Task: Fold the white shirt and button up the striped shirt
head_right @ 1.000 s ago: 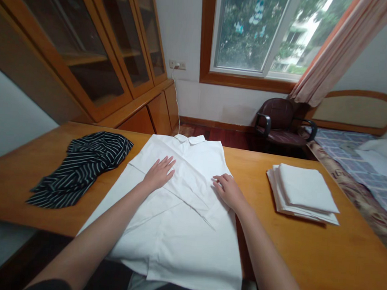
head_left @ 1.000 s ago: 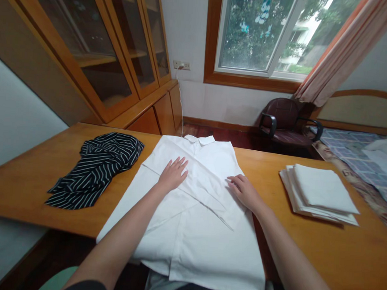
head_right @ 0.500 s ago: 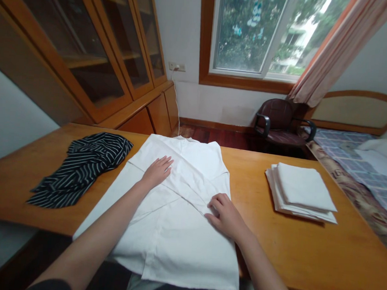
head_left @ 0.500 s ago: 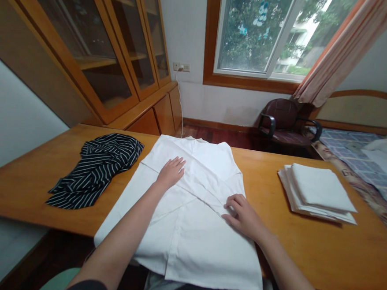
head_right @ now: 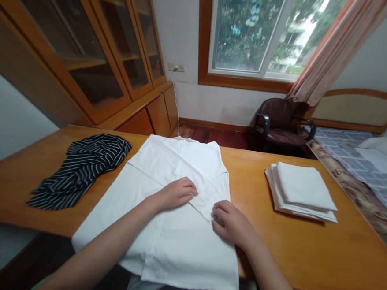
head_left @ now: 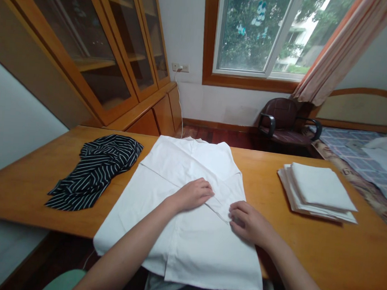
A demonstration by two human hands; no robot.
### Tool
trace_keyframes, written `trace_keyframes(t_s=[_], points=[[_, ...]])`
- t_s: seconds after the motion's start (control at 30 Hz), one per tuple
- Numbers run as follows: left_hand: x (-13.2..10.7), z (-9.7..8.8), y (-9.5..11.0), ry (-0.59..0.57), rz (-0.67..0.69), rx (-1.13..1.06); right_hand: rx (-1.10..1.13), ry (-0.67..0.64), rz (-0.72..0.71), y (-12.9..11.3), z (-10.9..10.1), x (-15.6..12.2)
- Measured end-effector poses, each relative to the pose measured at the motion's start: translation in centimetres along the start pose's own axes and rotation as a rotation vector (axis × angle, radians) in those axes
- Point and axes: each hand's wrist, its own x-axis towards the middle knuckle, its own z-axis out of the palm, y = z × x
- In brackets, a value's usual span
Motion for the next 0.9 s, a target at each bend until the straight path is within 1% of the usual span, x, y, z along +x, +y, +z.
trace_keyframes(t_s=[0.07,0.13,0.3,0.43,0.53,0.67,0.7,0.77,0.9], points=[[0.1,0.5,0.7,-0.036,0.022,-0.051,-0.022,0.029,-0.014,0.3,0.4,0.2],[-0.1,1.0,1.0,-0.043,0.023,-0.084,-0.027,0.058,-0.013,0.5,0.7,0.4],[-0.5,2.0,1.7,-0.008,0.017,-0.138,0.092,0.190,0.042,1.1,1.1,1.6],[0.1,3.2,2.4,-0.002,-0.005,-0.138,0.157,0.257,0.092,1.3,1.5,2.6],[0.7,4.3,2.4,0.022,-0.049,-0.138,0.135,0.298,0.093,1.4,1.8,2.8],[0.9,4.9,1.9,0.048,-0.172,-0.204,0.054,0.375,0.132,1.6,1.5,2.1],[1.0,4.9,1.8,0.050,-0.198,-0.227,0.049,0.366,0.140,1.5,1.3,1.9],[1.0,4.8,1.7,0.055,-0.233,-0.272,0.046,0.296,0.124,1.5,0.9,1.2],[1.0,4.3,1.8,0.060,-0.276,-0.344,0.015,0.120,0.011,1.4,0.3,0.0]])
